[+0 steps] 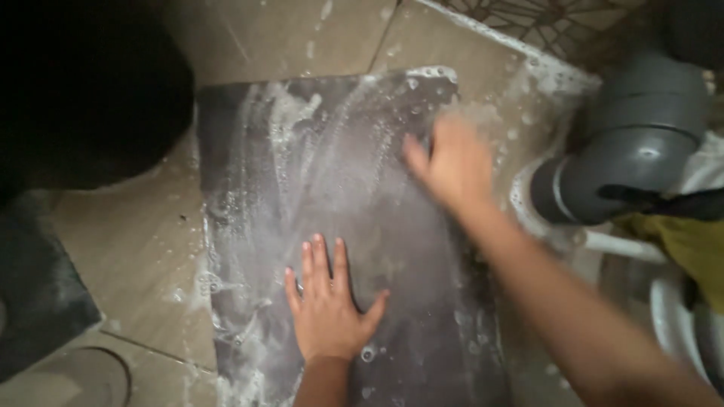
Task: Scrubbing a floor mat with soap and a brush.
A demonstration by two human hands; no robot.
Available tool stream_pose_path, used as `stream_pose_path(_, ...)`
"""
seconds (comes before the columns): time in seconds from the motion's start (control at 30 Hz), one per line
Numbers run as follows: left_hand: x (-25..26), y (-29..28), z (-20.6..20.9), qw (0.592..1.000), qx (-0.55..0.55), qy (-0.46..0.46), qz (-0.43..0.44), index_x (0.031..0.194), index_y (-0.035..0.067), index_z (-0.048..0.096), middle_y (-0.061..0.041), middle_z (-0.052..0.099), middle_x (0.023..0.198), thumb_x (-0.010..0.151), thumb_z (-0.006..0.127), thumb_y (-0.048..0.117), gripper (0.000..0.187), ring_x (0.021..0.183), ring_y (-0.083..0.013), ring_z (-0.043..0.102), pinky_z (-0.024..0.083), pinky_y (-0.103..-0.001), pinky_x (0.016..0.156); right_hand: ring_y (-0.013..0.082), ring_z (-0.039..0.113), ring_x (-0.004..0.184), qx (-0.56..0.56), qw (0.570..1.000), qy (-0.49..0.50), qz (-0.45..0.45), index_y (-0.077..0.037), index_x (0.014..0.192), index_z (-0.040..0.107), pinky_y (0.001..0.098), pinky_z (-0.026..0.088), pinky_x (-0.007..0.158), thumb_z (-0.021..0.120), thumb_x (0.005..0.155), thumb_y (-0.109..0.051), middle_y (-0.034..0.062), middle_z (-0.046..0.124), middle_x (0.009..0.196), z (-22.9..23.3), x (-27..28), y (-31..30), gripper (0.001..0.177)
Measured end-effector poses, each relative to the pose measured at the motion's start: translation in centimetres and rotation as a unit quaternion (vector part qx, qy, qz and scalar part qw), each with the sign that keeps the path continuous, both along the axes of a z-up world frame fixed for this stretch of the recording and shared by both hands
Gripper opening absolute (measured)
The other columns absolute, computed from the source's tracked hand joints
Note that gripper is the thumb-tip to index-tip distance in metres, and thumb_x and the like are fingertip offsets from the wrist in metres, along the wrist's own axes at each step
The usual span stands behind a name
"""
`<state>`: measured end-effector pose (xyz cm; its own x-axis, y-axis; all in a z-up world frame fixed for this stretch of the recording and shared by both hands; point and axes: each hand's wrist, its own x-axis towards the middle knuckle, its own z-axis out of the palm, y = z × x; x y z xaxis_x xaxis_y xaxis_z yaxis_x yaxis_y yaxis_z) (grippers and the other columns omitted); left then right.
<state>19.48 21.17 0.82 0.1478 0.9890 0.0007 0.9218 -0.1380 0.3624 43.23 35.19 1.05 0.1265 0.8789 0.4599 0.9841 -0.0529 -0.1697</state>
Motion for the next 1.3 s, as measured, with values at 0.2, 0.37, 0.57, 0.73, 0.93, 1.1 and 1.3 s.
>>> stream_pose_path(0.2,0.2,-1.0,-1.1,0.999,0.031,0.004,0.005,0.153,0.013,0.039,-0.016,0.03,0.163,0.087,0.056,0.049,0.077,0.151,-0.0319,0.024,0.014,-0.057,0.12,0.0383,0.064,0.084,-0.164,0.956,0.004,0.242,-0.005,0.087,0.065,0.0516,0.049,0.068,0.067,0.072,-0.055,0.018,0.064,0.088,0.3,-1.7,-15.1,0.052)
stream_pose_path(0.37,0.0,-1.2,-1.1,0.999,0.028,0.016,0.005,0.153,0.015,0.041,-0.015,0.031,0.163,0.09,0.052,0.037,0.068,0.152,-0.0301,0.024,0.014,-0.056,0.12,0.0441,0.062,0.091,-0.048,0.998,-0.031,0.034,0.0,0.109,0.066,0.0533,0.05,0.076,0.067,0.094,-0.048,0.0256,0.063,0.105,-1.6,2.1,-1.6,0.05)
stream_pose_path(0.57,0.2,-1.4,-1.2,0.999,0.028,0.029,0.0,0.154,0.015,0.04,-0.014,0.03,0.164,0.091,0.052,0.033,0.066,0.153,-0.0298,0.023,0.013,-0.056,0.121,0.0377,0.062,0.092,-0.164,0.973,-0.004,0.163,-0.008,0.094,0.064,0.0516,0.049,0.077,0.069,0.08,-0.045,0.0159,0.062,0.094,0.5,-2.0,-16.3,0.039)
stream_pose_path(0.73,0.0,-0.7,-1.7,0.999,0.038,0.03,0.005,0.153,0.016,0.04,-0.013,0.029,0.163,0.089,0.053,0.034,0.067,0.152,-0.0291,0.022,0.013,-0.056,0.121,0.0384,0.062,0.085,-0.146,0.976,-0.007,0.16,-0.006,0.095,0.065,0.0517,0.05,0.07,0.07,0.075,-0.05,0.0181,0.061,0.091,-1.6,0.1,-12.3,0.048)
stream_pose_path(0.93,0.3,-1.2,-1.2,0.999,0.019,0.034,0.002,0.153,0.016,0.038,-0.013,0.028,0.164,0.09,0.051,0.033,0.066,0.152,-0.0287,0.021,0.012,-0.056,0.121,0.0401,0.062,0.091,-0.13,0.991,0.007,0.036,-0.005,0.098,0.065,0.0535,0.049,0.075,0.068,0.089,-0.044,0.02,0.062,0.099,0.4,-0.3,-8.4,0.04)
stream_pose_path(1.1,-0.1,-1.4,-1.7,0.998,0.028,0.051,0.001,0.154,0.015,0.037,-0.013,0.028,0.164,0.091,0.049,0.031,0.066,0.152,-0.0286,0.02,0.012,-0.056,0.121,0.0404,0.061,0.083,-0.138,0.965,0.004,0.224,-0.008,0.085,0.064,0.0537,0.048,0.071,0.073,0.072,-0.044,0.0203,0.06,0.09,0.2,-2.7,-15.9,0.04)
stream_pose_path(1.3,0.0,-1.1,-1.5,0.999,0.011,0.036,0.004,0.154,0.012,0.036,-0.011,0.027,0.164,0.09,0.048,0.03,0.067,0.152,-0.0264,0.021,0.011,-0.054,0.121,0.0443,0.062,0.084,-0.068,0.995,-0.035,0.065,-0.002,0.107,0.065,0.0558,0.049,0.072,0.067,0.094,-0.043,0.0253,0.062,0.096,-1.3,0.0,-0.8,0.043)
